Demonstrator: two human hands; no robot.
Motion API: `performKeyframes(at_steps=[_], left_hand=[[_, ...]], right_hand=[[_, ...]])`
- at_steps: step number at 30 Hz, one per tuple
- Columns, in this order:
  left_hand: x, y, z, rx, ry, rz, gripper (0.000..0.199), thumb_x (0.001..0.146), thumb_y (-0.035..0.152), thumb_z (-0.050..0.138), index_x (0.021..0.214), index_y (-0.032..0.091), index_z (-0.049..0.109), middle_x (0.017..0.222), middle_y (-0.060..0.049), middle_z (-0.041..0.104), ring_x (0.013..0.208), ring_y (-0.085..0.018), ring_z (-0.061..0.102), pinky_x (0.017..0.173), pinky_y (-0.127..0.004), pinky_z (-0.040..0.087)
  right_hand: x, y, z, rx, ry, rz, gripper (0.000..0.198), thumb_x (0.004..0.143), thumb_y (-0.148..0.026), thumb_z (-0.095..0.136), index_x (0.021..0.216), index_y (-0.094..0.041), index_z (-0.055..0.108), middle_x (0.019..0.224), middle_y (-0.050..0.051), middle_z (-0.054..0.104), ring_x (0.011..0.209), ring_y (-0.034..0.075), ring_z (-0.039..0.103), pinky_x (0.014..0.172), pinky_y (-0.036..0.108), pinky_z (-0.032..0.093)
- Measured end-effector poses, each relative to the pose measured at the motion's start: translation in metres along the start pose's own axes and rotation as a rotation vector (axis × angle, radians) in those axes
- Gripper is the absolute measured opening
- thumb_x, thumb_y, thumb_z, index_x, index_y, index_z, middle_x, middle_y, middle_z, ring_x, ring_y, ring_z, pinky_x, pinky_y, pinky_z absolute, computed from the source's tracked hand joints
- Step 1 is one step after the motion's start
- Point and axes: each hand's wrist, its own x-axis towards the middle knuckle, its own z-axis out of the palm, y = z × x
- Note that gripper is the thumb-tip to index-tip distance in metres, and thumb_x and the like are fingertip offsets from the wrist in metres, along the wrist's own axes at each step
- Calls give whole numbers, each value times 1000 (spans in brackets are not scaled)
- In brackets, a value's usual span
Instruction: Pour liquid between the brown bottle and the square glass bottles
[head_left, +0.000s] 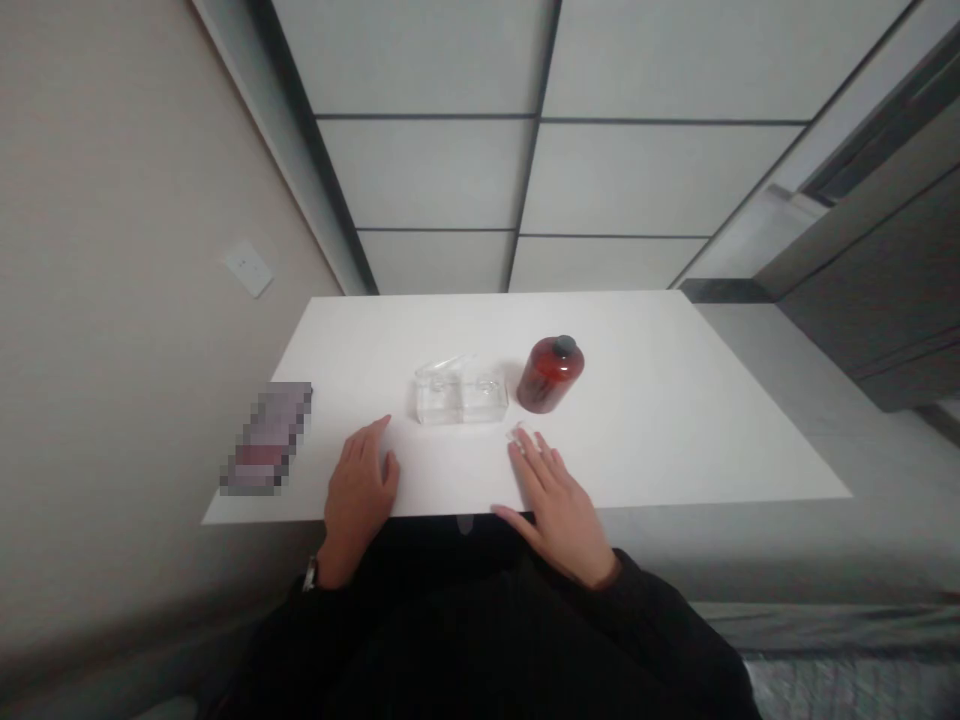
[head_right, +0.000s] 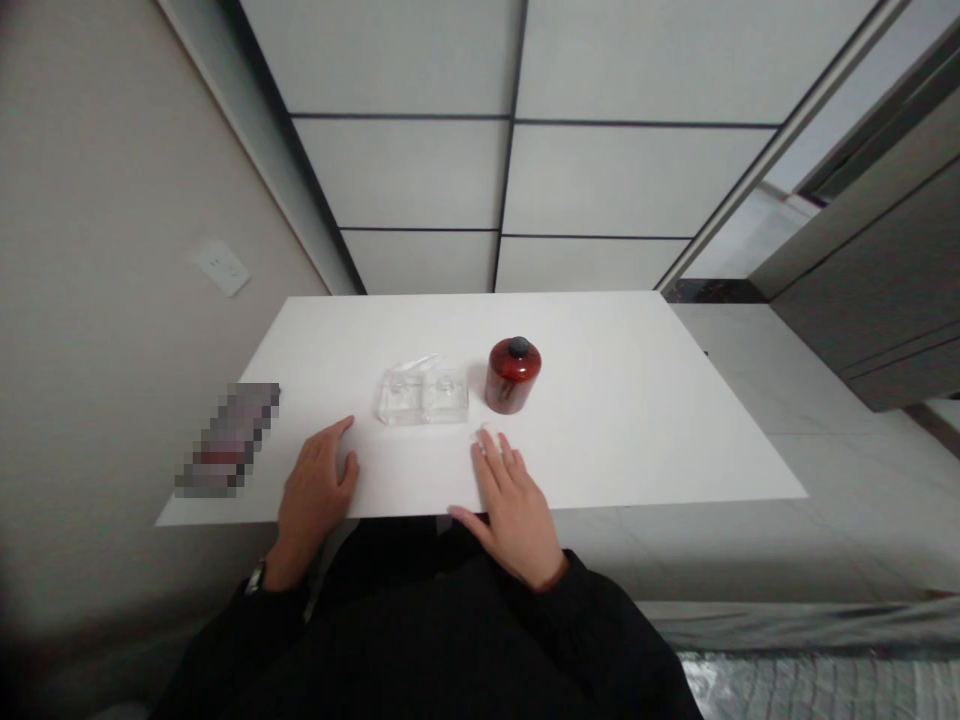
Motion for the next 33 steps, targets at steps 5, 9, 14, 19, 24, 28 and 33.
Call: performKeyframes(at_steps=[5,9,14,19,24,28,33], left_hand=[[-2,-1,2,-24,-9,-23,48,102,21,47,147,9,58,139,-22,71,131,-36,68,113,-55,59],[-2,-3,1,-23,-14,-22,48,102,23,47,147,9,58,139,-22,71,131,-36,68,113,-55,59],[-1,-1,-1,-33,-19,-34,47,103,23,47,146,10,58,141,-21,71,132,-36,68,115,-56,58],[1,2,-3,-37,-24,-48,48,103,25,47,148,12,58,141,-20,71,133,-35,67,116,-54,57],[3,1,-3,-44,-19,-44,48,102,27,48,148,16,58,139,-19,71,132,-36,68,115,-56,57],[3,-1,-1,-46,-18,-30,48,103,29,47,148,17,58,138,-19,71,131,-36,68,113,-56,58],[3,-11,2,-120,-14,-14,47,103,30,46,147,17,56,147,-20,66,140,-36,63,122,-59,52]], right_hand=[[55,-55,24,141,-166,-322,89,104,-66,58,168,-7,41,179,20,33,165,43,33,130,62,42],[72,-63,27,184,-178,-349,86,104,-66,58,170,-13,40,178,17,35,166,40,35,131,61,41],[41,-32,10,98,-127,-253,86,106,-66,52,171,-11,38,179,19,33,165,38,36,129,60,44],[-23,56,-25,-80,-20,31,79,111,-58,45,177,-23,20,179,15,36,166,36,35,126,63,45],[-65,155,-64,-205,-2,444,77,111,-65,34,171,-16,39,177,23,37,162,48,39,120,78,41],[-61,165,-75,-116,197,501,68,105,-66,48,154,-21,61,176,23,41,164,50,34,122,83,34],[-36,130,-80,73,739,448,36,102,-53,58,86,-26,75,108,16,77,108,36,74,106,64,55]])
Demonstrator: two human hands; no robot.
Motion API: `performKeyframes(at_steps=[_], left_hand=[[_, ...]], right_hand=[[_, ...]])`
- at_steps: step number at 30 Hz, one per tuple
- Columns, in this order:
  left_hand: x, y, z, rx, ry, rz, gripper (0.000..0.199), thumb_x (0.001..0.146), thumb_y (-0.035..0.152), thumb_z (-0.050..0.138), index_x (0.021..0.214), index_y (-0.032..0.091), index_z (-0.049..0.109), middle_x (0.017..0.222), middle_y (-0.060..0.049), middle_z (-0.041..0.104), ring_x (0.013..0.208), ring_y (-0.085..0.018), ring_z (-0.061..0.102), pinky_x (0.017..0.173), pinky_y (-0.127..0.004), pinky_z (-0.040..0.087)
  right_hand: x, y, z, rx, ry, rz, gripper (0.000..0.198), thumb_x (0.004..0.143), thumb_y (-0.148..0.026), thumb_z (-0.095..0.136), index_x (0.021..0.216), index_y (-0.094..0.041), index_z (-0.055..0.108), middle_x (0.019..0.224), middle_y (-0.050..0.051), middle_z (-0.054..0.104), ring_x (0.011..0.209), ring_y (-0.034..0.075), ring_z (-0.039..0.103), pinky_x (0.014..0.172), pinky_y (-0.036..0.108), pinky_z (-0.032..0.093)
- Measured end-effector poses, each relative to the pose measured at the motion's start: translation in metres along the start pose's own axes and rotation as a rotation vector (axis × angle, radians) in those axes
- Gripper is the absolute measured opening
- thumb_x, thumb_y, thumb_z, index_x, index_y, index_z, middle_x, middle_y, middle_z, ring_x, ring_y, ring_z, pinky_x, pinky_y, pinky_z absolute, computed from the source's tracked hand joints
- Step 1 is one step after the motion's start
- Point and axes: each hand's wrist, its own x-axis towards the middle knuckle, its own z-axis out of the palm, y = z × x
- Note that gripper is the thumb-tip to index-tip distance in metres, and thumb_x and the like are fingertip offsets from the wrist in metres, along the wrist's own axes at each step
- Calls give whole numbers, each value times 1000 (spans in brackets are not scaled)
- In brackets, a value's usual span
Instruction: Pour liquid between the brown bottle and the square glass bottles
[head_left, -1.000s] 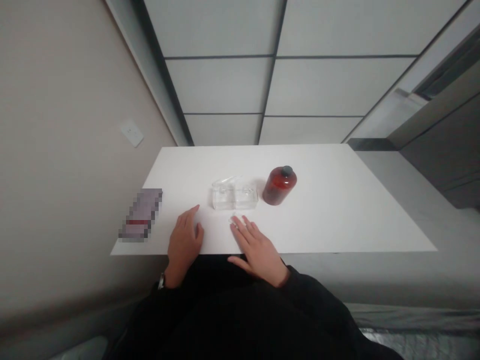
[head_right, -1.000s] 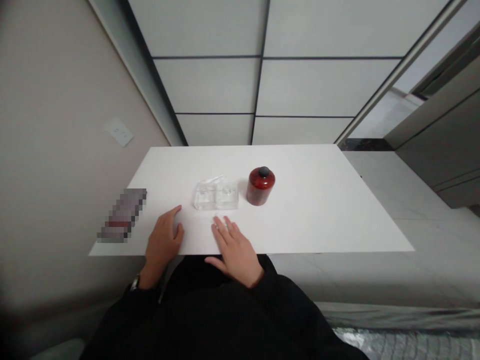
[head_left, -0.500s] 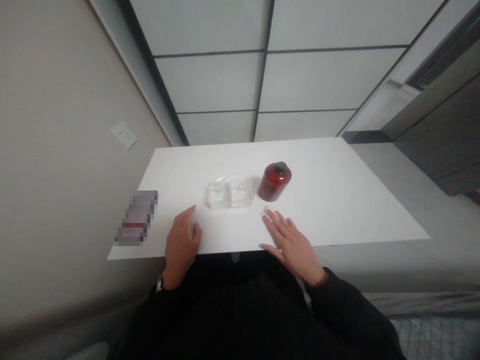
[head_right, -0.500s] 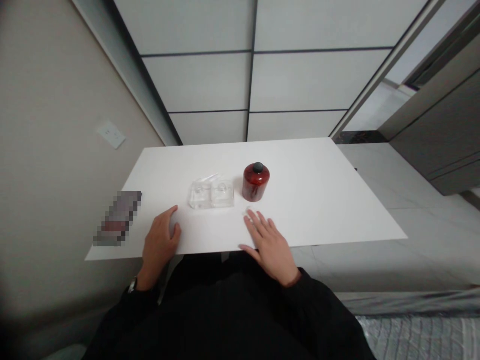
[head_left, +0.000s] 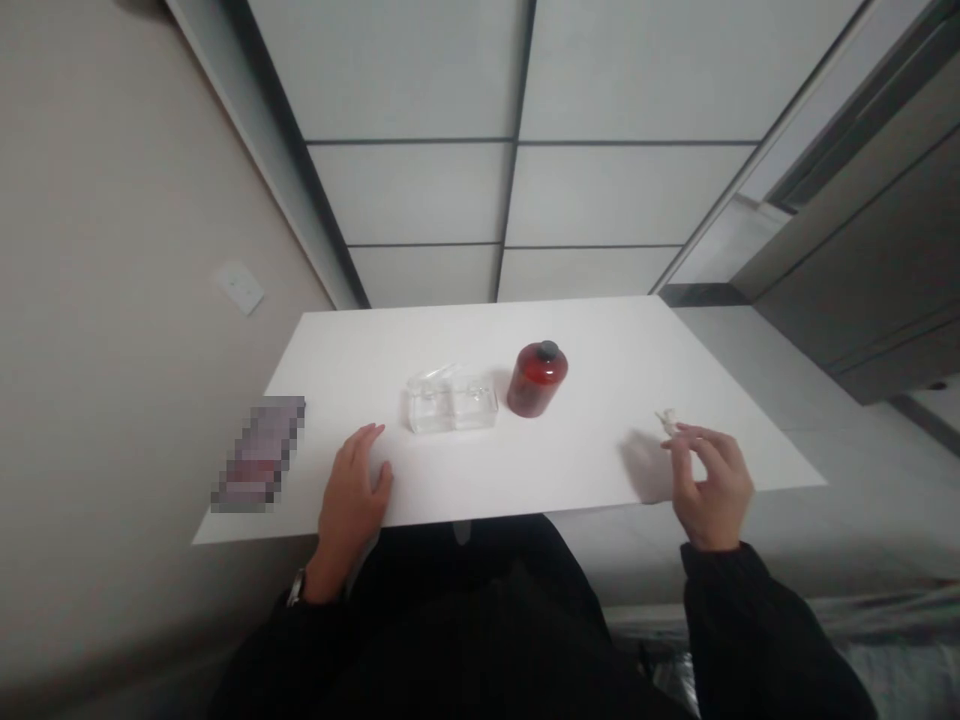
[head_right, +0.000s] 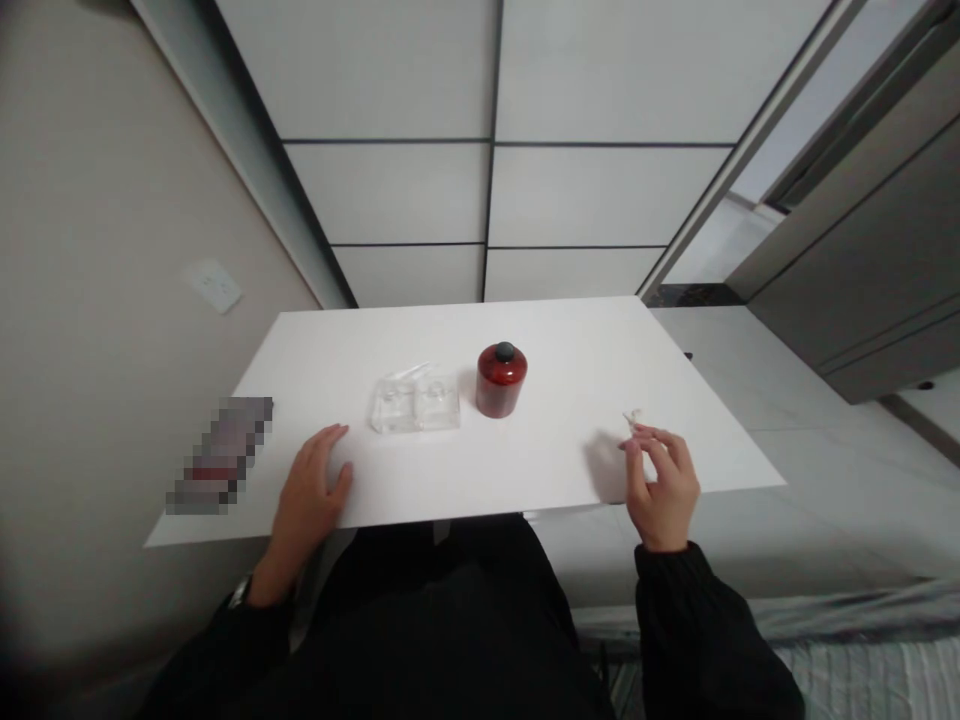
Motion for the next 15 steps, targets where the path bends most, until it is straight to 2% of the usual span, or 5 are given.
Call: performKeyframes(at_steps=[2,4,7,11,15], left_hand=[[3,-3,-7,-55,19,21,47,103,33,47,146,17,56,149,-20,64,142,-36,61,124,-61,50],[11,-2,-21,-83,51,44,47,104,37,48,147,19,55,151,-20,62,144,-36,59,125,-62,48],[35,14,-52,-90,102,96,48,105,40,50,149,22,55,157,-18,59,150,-36,55,128,-61,44],[90,40,-93,-83,155,181,51,104,39,54,152,25,54,167,-14,52,158,-35,47,133,-59,38],[171,47,-124,-114,248,326,55,103,40,58,155,22,50,170,-15,49,160,-33,44,134,-58,34]], right_hand=[[10,-11,2,81,105,11,44,98,-56,62,66,-27,64,79,10,69,84,32,69,92,59,57],[28,-17,4,186,191,30,57,95,-63,66,54,-28,50,58,3,53,62,25,56,69,48,54],[71,-25,8,376,297,49,74,92,-77,65,46,-28,33,44,-5,30,43,14,32,46,35,32],[157,-45,16,587,336,-5,81,92,-89,54,50,-32,16,44,-10,16,40,6,16,42,30,18],[255,-78,22,621,374,-84,69,105,-76,29,51,-34,20,42,-11,18,38,4,19,43,27,15]])
